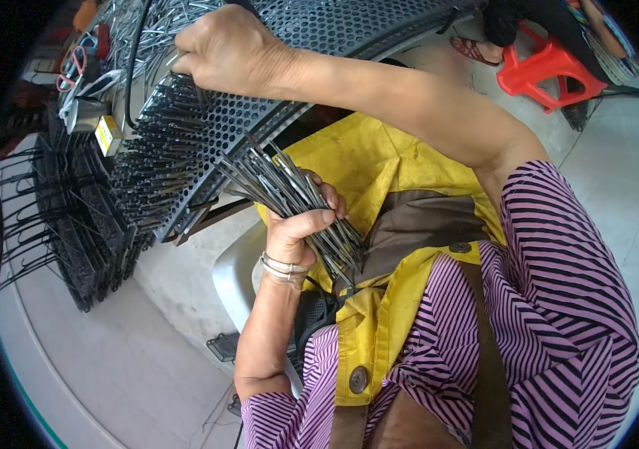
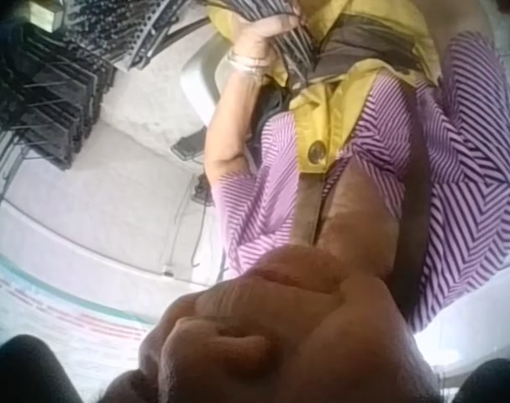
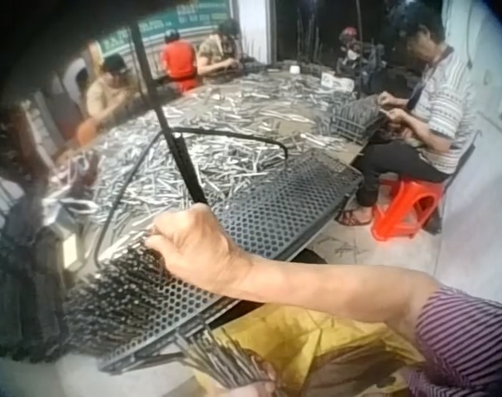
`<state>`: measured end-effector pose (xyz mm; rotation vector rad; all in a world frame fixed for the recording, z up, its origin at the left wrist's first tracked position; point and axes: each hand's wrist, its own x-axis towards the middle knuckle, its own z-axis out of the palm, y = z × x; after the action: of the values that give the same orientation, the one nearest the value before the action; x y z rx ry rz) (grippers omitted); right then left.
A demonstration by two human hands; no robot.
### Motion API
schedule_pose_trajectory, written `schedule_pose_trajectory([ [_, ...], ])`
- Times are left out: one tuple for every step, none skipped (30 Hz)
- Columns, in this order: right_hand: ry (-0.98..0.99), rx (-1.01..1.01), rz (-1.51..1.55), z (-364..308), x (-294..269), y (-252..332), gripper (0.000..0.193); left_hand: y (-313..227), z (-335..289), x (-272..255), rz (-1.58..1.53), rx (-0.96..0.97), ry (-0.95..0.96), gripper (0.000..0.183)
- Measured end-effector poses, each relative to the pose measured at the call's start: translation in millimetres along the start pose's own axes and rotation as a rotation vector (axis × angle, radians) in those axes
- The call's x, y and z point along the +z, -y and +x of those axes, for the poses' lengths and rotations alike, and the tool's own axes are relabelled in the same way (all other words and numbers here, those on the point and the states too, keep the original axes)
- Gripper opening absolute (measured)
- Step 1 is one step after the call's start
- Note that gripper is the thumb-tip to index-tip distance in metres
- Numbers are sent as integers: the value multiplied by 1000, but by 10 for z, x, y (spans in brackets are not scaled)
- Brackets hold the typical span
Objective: Sorting and inserting small metal rods into the holes of a perforated metal tray.
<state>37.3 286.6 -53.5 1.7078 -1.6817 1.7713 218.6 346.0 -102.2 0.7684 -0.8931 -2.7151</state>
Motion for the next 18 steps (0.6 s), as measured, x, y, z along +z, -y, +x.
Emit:
schedule_pose_trajectory([
  [31,39,8,24,-24,39,21,-1,-6,-1,-2,2,-2,40],
  [34,40,11,93,-41,181,21,-4,-7,-6,6,3,-7,39],
  [183,50,-341,158,-60,358,21,-5,-9,-14,15,4,-13,39],
  [328,61,-700,198,-97,462,20,-1,-6,-4,15,2,-9,39],
  [327,63,-703,199,-103,358,20,4,-3,4,-2,-3,-7,39],
  [323,-14,-394,202,-97,162,18,8,-1,11,-20,-9,-5,39],
  [315,-89,-81,232,-85,110,17,7,0,7,-20,-10,-5,39],
  [314,-87,-82,228,-78,86,17,5,2,2,-17,-7,-6,39],
  [350,-106,-72,231,-76,69,15,3,3,-1,-15,-4,-7,40],
  [386,-125,-61,239,-72,73,13,4,6,-1,-14,-6,-7,40],
  [385,-123,-63,230,-46,43,13,4,9,0,-11,-4,-4,39],
  [295,-152,-6,210,-10,-9,13,5,14,1,-7,-2,0,39],
  [207,-180,54,212,11,15,13,5,7,-6,-8,-4,-3,39],
  [208,-177,56,228,5,33,13,3,4,-15,-4,-5,4,39],
  [284,-110,-15,262,-12,50,13,3,1,-22,1,-5,11,39],
  [358,-42,-91,286,-42,73,13,9,8,-18,1,-11,13,39],
  [316,-284,-147,305,45,-39,12,16,14,-15,-1,-7,12,39],
  [316,-281,-151,304,84,-65,12,22,17,-11,-4,-2,11,39],
])
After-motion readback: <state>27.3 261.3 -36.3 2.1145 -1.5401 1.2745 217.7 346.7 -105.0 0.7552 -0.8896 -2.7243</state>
